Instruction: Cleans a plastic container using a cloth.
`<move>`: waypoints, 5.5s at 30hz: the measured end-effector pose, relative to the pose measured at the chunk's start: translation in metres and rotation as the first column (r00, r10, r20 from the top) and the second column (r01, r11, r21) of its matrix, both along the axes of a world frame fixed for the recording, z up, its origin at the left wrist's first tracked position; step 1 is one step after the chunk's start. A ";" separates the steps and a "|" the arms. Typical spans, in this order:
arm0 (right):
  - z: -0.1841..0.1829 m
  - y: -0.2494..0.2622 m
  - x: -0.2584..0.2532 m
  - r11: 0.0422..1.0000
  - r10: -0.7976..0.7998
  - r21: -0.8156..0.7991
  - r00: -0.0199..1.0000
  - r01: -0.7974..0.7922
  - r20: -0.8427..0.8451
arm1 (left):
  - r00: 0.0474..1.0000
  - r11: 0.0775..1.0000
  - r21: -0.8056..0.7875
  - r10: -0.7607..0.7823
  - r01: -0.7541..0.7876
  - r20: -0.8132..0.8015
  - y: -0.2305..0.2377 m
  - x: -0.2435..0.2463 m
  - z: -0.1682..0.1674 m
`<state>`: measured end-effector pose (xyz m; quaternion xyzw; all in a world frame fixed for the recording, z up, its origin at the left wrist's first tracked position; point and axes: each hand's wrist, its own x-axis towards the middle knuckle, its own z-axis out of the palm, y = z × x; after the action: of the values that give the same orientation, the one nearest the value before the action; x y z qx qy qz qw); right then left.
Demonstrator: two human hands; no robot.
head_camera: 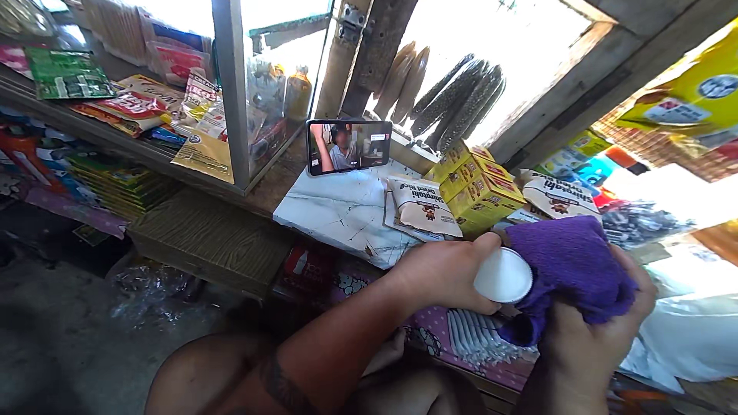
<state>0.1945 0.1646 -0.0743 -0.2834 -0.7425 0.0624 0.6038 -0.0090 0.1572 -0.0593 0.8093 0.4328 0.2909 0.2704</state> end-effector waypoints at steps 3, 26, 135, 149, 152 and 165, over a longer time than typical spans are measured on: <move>-0.001 0.002 0.003 1.000 -0.014 0.006 1.000 0.014 0.009 | 1.000 1.000 0.011 0.001 -0.001 0.003 0.001 0.000 -0.001; -0.010 0.010 0.015 0.987 -0.109 -0.128 0.988 0.095 -0.109 | 0.999 1.000 -0.006 0.021 -0.022 -0.025 0.002 0.002 -0.002; 0.040 0.014 -0.010 0.876 -0.127 -0.340 0.843 0.343 0.523 | 0.985 0.998 0.043 0.041 -0.034 -0.170 0.000 0.007 -0.003; 0.004 0.008 0.000 0.981 -0.063 -0.162 0.959 0.111 0.276 | 0.988 0.996 0.081 0.032 -0.020 -0.152 0.000 0.007 -0.006; -0.008 0.003 0.001 0.995 -0.032 -0.091 0.980 0.051 0.194 | 0.989 0.995 0.097 0.037 -0.023 -0.146 0.000 0.007 -0.007; -0.055 -0.005 -0.004 0.991 -0.019 0.135 1.000 0.022 -0.025 | 0.992 0.994 0.106 0.044 -0.031 -0.122 0.000 0.008 -0.008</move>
<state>0.1909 0.1597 -0.1291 -0.2485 -0.7349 0.0089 0.6309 -0.0010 0.1567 -0.0668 0.8305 0.4481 0.2673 0.1949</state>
